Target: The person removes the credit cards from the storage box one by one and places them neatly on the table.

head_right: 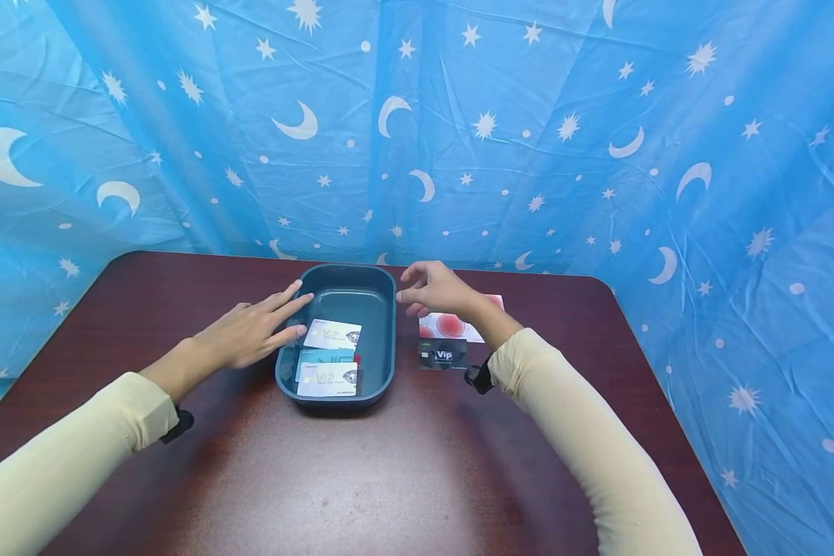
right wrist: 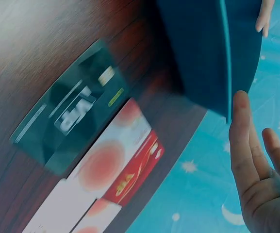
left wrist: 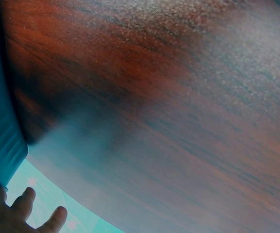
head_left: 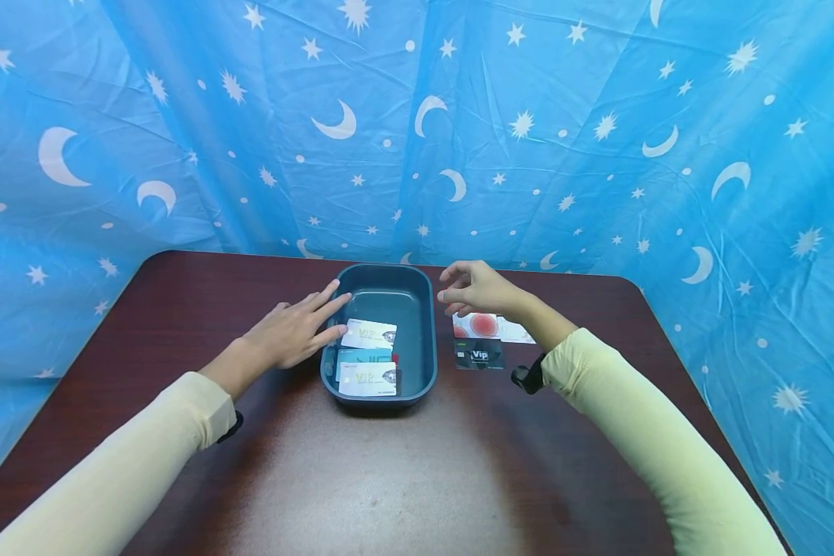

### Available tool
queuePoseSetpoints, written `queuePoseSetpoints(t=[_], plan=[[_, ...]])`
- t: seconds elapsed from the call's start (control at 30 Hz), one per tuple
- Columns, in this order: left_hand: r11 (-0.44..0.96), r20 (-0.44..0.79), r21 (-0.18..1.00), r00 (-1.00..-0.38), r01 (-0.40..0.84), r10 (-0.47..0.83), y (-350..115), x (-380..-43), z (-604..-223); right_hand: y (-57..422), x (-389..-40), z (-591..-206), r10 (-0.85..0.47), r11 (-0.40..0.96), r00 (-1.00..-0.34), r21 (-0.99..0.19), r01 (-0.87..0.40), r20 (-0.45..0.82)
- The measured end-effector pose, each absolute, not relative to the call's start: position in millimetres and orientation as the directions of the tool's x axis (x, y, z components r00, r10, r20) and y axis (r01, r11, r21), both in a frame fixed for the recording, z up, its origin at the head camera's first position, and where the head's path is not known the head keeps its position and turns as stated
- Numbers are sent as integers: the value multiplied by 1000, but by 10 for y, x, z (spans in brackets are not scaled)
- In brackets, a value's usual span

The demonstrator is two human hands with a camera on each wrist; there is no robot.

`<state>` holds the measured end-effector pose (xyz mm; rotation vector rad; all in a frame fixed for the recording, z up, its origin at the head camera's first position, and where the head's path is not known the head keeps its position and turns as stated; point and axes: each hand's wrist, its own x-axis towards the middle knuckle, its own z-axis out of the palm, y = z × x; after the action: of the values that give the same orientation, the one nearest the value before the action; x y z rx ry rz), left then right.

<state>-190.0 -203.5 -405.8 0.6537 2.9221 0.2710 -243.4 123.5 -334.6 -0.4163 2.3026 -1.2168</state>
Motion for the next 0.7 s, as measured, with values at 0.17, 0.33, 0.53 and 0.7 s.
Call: queuePoseSetpoints(t=[0.17, 0.33, 0.53, 0.7], plan=[[889, -90, 207, -897, 409, 433, -2035, -1901, -4056, 1052, -2433, -3335, -498, 506, -804, -862, 36, -326], [888, -88, 208, -897, 409, 434, -2039, -1903, -4069, 894, -2456, -3376, -510, 489, -771, -866, 106, -382], [889, -86, 201, -896, 412, 435, -2037, -1911, -4079, 741, -2433, -3415, -500, 526, -738, -836, 157, -453], [890, -90, 198, -896, 411, 434, -2032, -1915, -4078, 657, -2446, -3420, -482, 568, -714, -801, 186, -508]])
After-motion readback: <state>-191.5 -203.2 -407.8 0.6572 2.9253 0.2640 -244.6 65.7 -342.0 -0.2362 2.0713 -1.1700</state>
